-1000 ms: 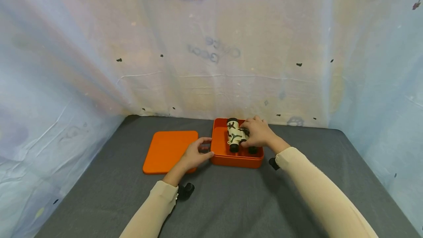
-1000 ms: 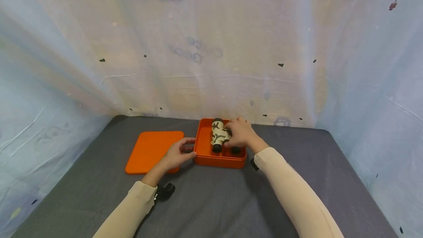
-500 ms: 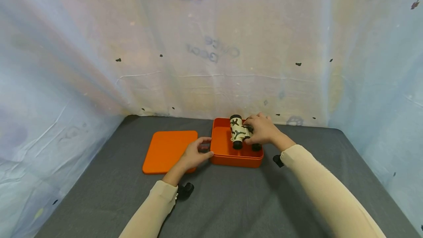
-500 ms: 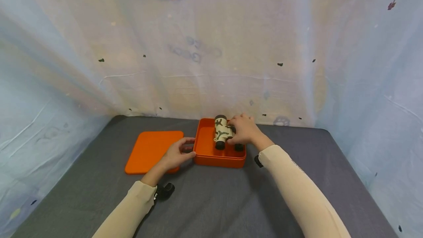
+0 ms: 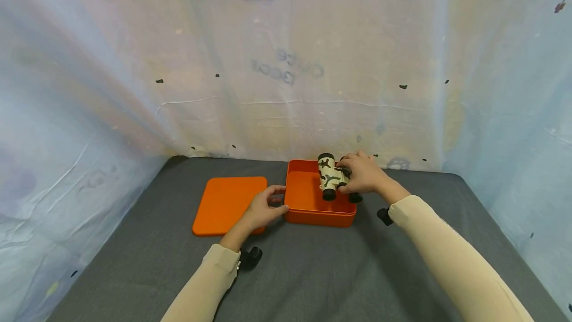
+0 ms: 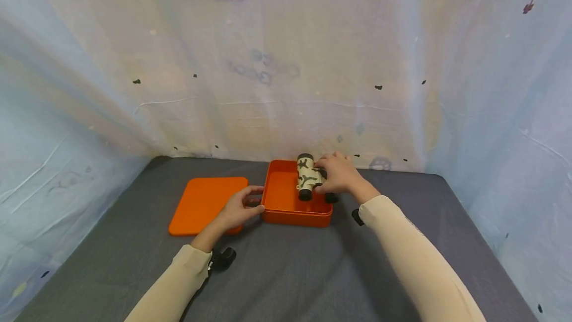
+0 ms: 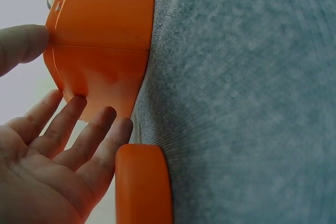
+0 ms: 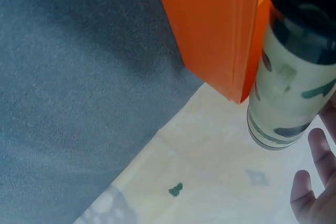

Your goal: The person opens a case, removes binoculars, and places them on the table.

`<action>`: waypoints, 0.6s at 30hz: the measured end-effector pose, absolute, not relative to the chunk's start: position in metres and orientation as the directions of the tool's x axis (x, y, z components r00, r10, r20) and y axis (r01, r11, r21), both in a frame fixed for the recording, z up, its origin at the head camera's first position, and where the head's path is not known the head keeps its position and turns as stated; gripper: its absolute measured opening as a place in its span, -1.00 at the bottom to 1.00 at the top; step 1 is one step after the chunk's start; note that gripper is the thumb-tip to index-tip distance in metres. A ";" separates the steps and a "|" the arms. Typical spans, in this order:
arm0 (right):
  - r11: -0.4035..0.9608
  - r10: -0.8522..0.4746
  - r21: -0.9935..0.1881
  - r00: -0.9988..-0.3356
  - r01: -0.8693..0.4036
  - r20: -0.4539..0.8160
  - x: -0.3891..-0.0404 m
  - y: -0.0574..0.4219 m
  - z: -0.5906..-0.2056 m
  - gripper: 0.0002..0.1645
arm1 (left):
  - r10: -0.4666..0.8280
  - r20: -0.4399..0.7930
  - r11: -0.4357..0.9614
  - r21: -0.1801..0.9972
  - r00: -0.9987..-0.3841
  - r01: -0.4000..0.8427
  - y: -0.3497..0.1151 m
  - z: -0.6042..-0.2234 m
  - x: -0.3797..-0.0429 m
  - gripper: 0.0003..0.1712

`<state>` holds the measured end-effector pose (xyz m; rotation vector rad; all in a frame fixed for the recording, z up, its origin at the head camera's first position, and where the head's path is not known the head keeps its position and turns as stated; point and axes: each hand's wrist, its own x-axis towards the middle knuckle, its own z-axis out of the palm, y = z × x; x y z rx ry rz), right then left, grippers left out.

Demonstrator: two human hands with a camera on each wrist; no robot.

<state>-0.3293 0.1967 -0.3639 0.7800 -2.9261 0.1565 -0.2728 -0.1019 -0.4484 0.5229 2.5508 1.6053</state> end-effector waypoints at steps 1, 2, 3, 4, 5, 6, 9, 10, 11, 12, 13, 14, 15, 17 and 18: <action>0.862 -0.489 -0.078 -0.862 -0.501 0.132 -0.328 0.198 -0.363 -0.25 | 0.324 0.116 0.390 0.888 -0.939 0.245 -0.102 -0.453 -0.276 -0.44; 0.862 -0.488 -0.081 -0.863 -0.500 0.132 -0.328 0.199 -0.362 -0.24 | 0.318 0.119 0.394 0.886 -0.940 0.246 -0.102 -0.457 -0.278 -0.44; 0.863 -0.487 -0.082 -0.863 -0.499 0.131 -0.327 0.199 -0.361 -0.24 | 0.316 0.118 0.396 0.885 -0.941 0.244 -0.102 -0.458 -0.278 -0.43; 0.862 -0.487 -0.087 -0.864 -0.499 0.130 -0.326 0.200 -0.359 -0.24 | 0.316 0.117 0.395 0.886 -0.942 0.242 -0.102 -0.458 -0.279 -0.42; 0.861 -0.487 -0.091 -0.864 -0.500 0.131 -0.325 0.201 -0.358 -0.23 | 0.315 0.113 0.396 0.887 -0.942 0.238 -0.102 -0.458 -0.279 -0.41; 0.861 -0.487 -0.097 -0.863 -0.500 0.133 -0.324 0.202 -0.357 -0.23 | 0.317 0.110 0.394 0.888 -0.942 0.236 -0.102 -0.457 -0.279 -0.40; 0.862 -0.485 -0.091 -0.864 -0.498 0.137 -0.323 0.205 -0.354 -0.23 | 0.329 0.101 0.383 0.894 -0.939 0.231 -0.102 -0.451 -0.275 -0.37; 0.861 -0.485 -0.097 -0.864 -0.499 0.138 -0.323 0.206 -0.353 -0.23 | 0.333 0.099 0.380 0.896 -0.938 0.229 -0.102 -0.448 -0.273 -0.38; 0.862 -0.483 -0.098 -0.865 -0.497 0.138 -0.323 0.207 -0.353 -0.24 | 0.336 0.098 0.377 0.897 -0.937 0.229 -0.102 -0.445 -0.271 -0.39; 0.863 -0.481 -0.098 -0.865 -0.496 0.139 -0.323 0.209 -0.353 -0.24 | 0.342 0.098 0.372 0.899 -0.935 0.230 -0.102 -0.442 -0.269 -0.40; 0.864 -0.479 -0.097 -0.867 -0.494 0.139 -0.323 0.210 -0.353 -0.24 | 0.344 0.098 0.368 0.901 -0.934 0.230 -0.101 -0.439 -0.268 -0.41; 0.864 -0.478 -0.104 -0.868 -0.492 0.139 -0.323 0.211 -0.353 -0.24 | 0.346 0.103 0.361 0.903 -0.932 0.234 -0.101 -0.437 -0.266 -0.42; 0.865 -0.476 -0.104 -0.869 -0.490 0.139 -0.324 0.213 -0.354 -0.25 | 0.345 0.101 0.364 0.902 -0.933 0.232 -0.101 -0.437 -0.266 -0.43; 0.868 -0.471 -0.104 -0.871 -0.486 0.138 -0.324 0.215 -0.354 -0.25 | 0.337 0.097 0.379 0.897 -0.937 0.229 -0.101 -0.441 -0.268 -0.42; 0.869 -0.470 -0.103 -0.872 -0.485 0.138 -0.324 0.216 -0.354 -0.25 | 0.332 0.096 0.384 0.895 -0.938 0.227 -0.102 -0.443 -0.270 -0.42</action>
